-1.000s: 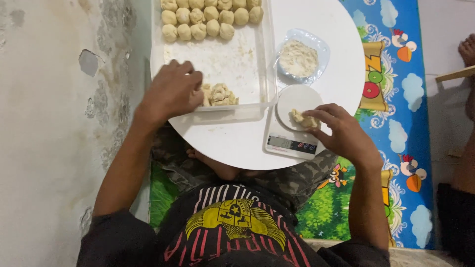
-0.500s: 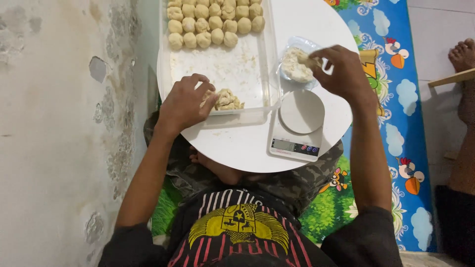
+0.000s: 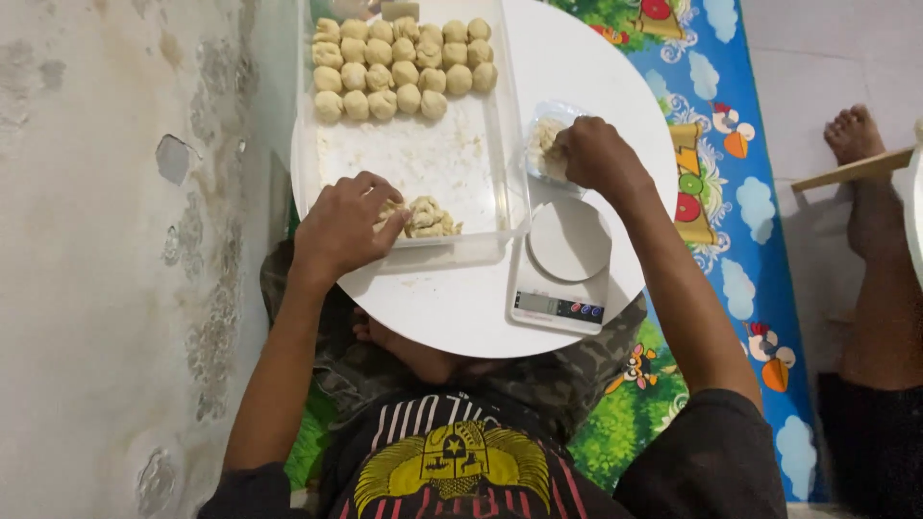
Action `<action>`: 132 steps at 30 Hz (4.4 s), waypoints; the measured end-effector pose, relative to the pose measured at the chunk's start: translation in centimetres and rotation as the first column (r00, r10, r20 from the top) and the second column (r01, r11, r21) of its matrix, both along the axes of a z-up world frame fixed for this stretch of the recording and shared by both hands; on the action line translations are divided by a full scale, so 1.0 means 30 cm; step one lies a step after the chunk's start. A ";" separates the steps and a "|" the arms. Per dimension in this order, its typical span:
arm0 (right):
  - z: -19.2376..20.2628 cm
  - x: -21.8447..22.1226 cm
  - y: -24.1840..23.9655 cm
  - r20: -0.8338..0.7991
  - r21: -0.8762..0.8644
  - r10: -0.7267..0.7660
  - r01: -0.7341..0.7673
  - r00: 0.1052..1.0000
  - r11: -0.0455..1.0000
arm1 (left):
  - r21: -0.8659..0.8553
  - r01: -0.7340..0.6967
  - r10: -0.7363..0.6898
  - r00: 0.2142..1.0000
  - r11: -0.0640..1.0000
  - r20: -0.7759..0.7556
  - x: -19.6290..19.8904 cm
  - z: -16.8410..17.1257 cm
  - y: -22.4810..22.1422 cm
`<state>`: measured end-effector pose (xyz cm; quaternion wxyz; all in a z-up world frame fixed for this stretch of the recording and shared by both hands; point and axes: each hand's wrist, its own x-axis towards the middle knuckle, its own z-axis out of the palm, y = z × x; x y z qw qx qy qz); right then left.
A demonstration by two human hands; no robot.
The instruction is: Portioning dough from a container and rolling it into small, uniform balls, occasionally using a digital scale for weight consistency.
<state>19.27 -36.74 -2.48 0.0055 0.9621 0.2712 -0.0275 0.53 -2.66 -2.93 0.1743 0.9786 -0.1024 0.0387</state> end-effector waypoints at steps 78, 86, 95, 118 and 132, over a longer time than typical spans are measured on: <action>0.033 -0.362 0.416 -0.329 0.871 0.312 0.159 0.891 0.465 | -0.866 -0.132 0.043 0.991 0.483 -0.127 0.137 -0.122 -0.058; 0.028 -0.401 0.406 -0.283 0.794 0.292 0.053 0.914 0.606 | -0.801 -0.161 0.098 0.987 0.577 -0.127 0.105 -0.067 -0.083; -0.054 -0.388 0.413 -0.004 0.667 0.231 -0.169 0.973 0.725 | -0.607 -0.173 0.166 0.984 0.776 -0.067 0.101 -0.058 -0.072; 0.064 -0.440 0.395 -0.234 0.691 0.320 -0.075 0.918 0.719 | -0.501 -0.007 0.114 0.977 0.866 0.182 0.072 -0.062 -0.105; -0.004 -0.417 0.394 -0.189 0.713 0.147 0.033 0.971 0.700 | -0.743 -0.055 -0.112 0.979 0.668 -0.173 0.093 -0.103 -0.086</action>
